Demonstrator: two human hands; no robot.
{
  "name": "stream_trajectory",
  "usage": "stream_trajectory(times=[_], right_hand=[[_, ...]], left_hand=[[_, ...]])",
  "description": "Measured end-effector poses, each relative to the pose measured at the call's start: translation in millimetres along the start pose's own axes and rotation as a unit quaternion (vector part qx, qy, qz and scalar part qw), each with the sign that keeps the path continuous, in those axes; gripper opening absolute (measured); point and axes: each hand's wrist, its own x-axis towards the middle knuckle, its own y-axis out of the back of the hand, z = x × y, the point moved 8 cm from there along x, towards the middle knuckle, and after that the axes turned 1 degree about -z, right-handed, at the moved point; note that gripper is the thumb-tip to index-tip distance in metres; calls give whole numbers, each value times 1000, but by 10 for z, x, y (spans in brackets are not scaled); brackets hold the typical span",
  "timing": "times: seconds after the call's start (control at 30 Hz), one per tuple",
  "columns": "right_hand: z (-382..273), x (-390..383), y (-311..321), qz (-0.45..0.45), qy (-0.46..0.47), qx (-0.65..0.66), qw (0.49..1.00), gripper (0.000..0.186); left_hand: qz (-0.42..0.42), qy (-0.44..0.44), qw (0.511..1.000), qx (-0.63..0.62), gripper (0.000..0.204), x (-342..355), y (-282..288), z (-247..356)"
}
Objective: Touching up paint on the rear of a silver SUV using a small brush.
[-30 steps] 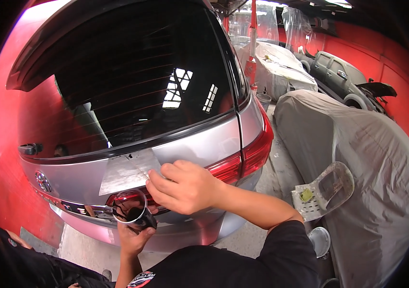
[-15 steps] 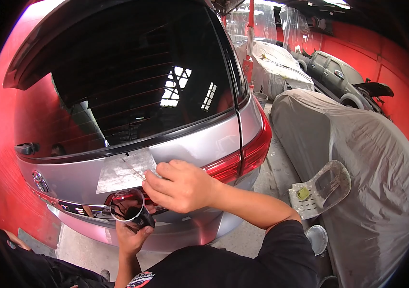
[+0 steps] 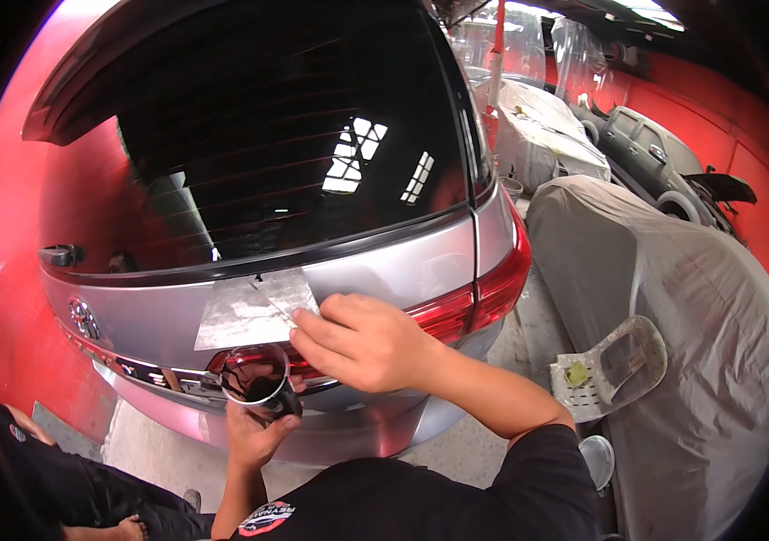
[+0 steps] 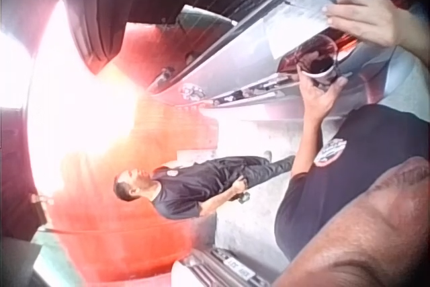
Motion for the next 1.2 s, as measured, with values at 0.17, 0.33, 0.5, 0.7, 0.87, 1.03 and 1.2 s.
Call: stream_trajectory(times=[0.17,0.33,0.5,0.7,0.87,1.03,1.2], right_hand=[[13,-2,14,-14,-14,-15,1000,35],[5,-8,10,-9,-11,-22,1000,35],[16,18,60,7,5,-16,1000,34],[14,26,54,7,8,-27,1000,32],[-6,-12,82,21,15,-42,999,31],[3,-24,73,33,7,-45,998,31],[22,-15,67,20,4,-40,999,33]], left_hand=[[1,5,1000,-3,82,0,-45,27],[-3,-6,1000,-7,81,9,-68,62],[-4,-35,998,52,80,5,3,30],[-11,-19,1000,-2,82,32,-43,43],[-31,-18,999,-29,81,40,-99,109],[-37,-26,999,-17,81,45,-101,121],[-44,-30,998,-18,81,52,-136,168]])
